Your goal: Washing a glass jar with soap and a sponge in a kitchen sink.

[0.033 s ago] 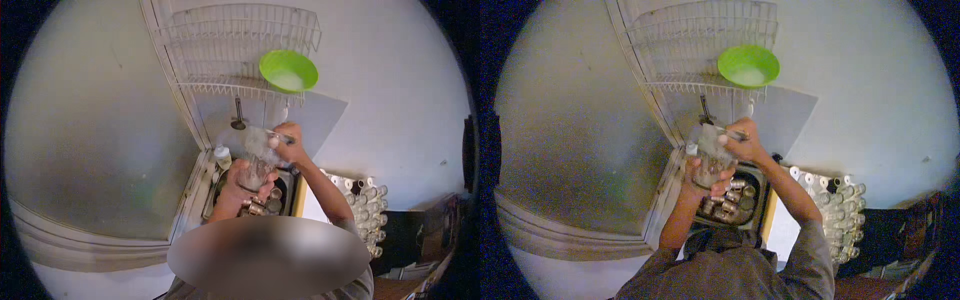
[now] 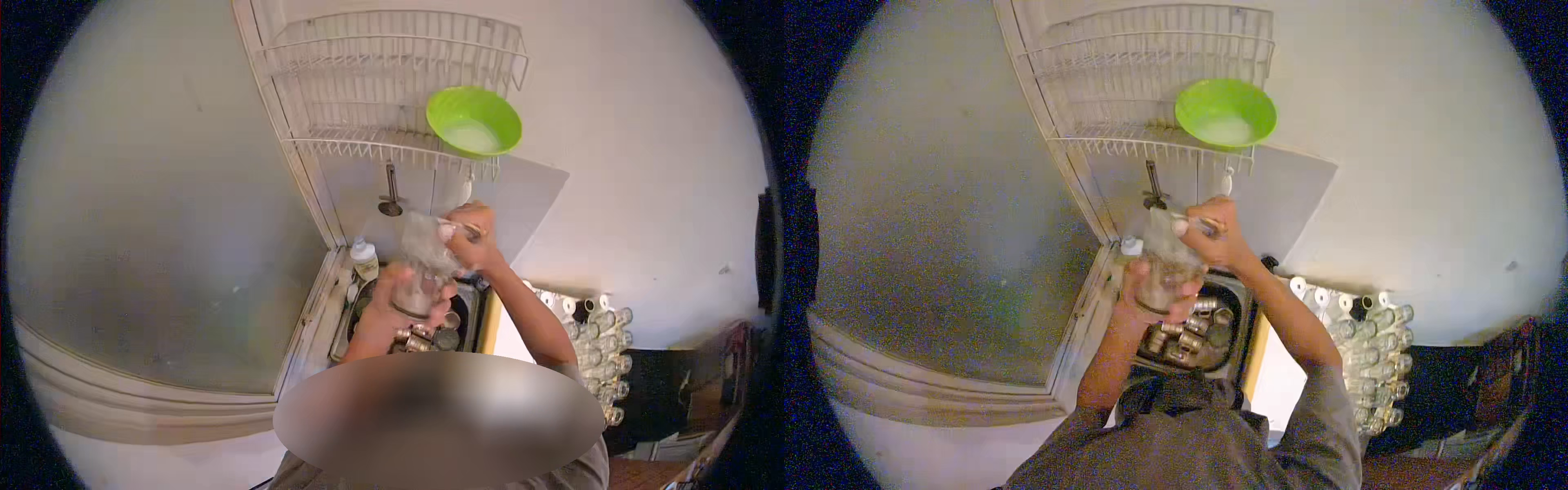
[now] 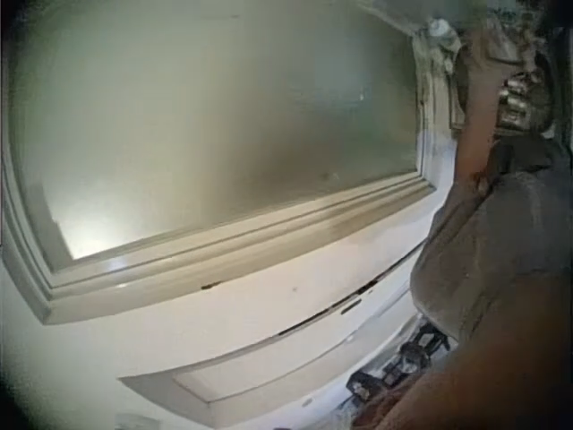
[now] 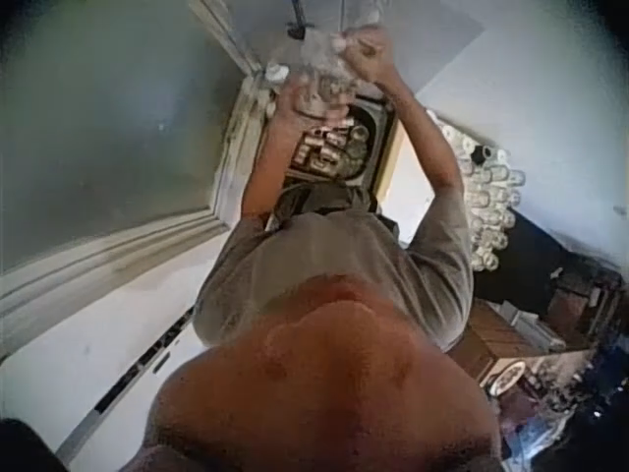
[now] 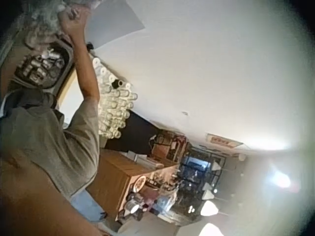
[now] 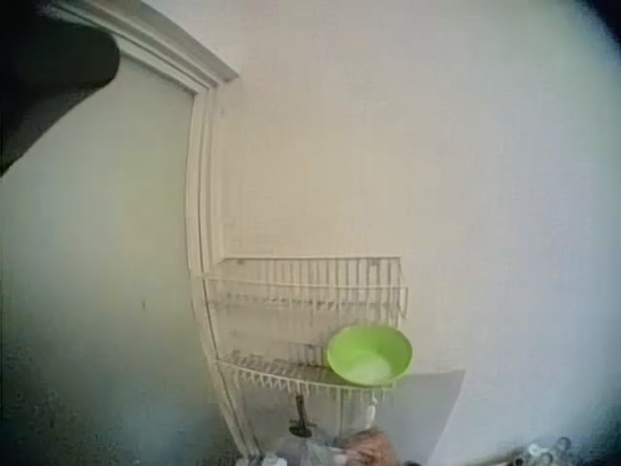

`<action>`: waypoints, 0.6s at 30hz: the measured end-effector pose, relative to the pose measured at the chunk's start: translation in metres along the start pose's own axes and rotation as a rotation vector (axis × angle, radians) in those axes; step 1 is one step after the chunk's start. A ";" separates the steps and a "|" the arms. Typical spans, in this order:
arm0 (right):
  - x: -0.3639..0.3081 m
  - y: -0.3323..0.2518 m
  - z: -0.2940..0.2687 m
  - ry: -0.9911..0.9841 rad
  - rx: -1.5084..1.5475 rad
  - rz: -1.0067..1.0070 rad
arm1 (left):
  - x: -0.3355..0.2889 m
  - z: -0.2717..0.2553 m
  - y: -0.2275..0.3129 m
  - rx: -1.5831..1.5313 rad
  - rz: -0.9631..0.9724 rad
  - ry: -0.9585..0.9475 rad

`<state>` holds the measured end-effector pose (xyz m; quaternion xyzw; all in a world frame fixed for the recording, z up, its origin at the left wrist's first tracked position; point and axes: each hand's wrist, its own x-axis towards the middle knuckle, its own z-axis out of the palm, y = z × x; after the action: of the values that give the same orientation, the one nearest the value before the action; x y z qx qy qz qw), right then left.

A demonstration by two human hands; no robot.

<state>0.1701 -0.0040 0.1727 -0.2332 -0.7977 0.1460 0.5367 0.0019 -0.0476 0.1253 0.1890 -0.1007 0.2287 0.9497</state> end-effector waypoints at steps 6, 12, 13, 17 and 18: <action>0.003 -0.010 0.018 0.299 0.010 0.413 | 0.006 -0.020 -0.006 0.780 0.321 0.530; -0.017 0.014 0.003 0.174 0.092 0.040 | 0.009 -0.009 0.010 -0.088 -0.095 -0.033; -0.019 0.010 0.005 0.176 0.091 0.043 | 0.009 -0.021 0.006 0.094 0.012 -0.007; -0.001 -0.022 0.016 0.437 0.040 0.544 | 0.007 -0.026 0.008 0.119 0.045 0.046; 0.003 -0.026 0.018 0.570 0.066 0.682 | 0.006 -0.025 0.005 0.116 0.041 0.047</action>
<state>0.1465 -0.0247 0.1808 -0.4967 -0.4902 0.2697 0.6635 0.0076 -0.0307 0.1064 0.2362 -0.0688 0.2580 0.9343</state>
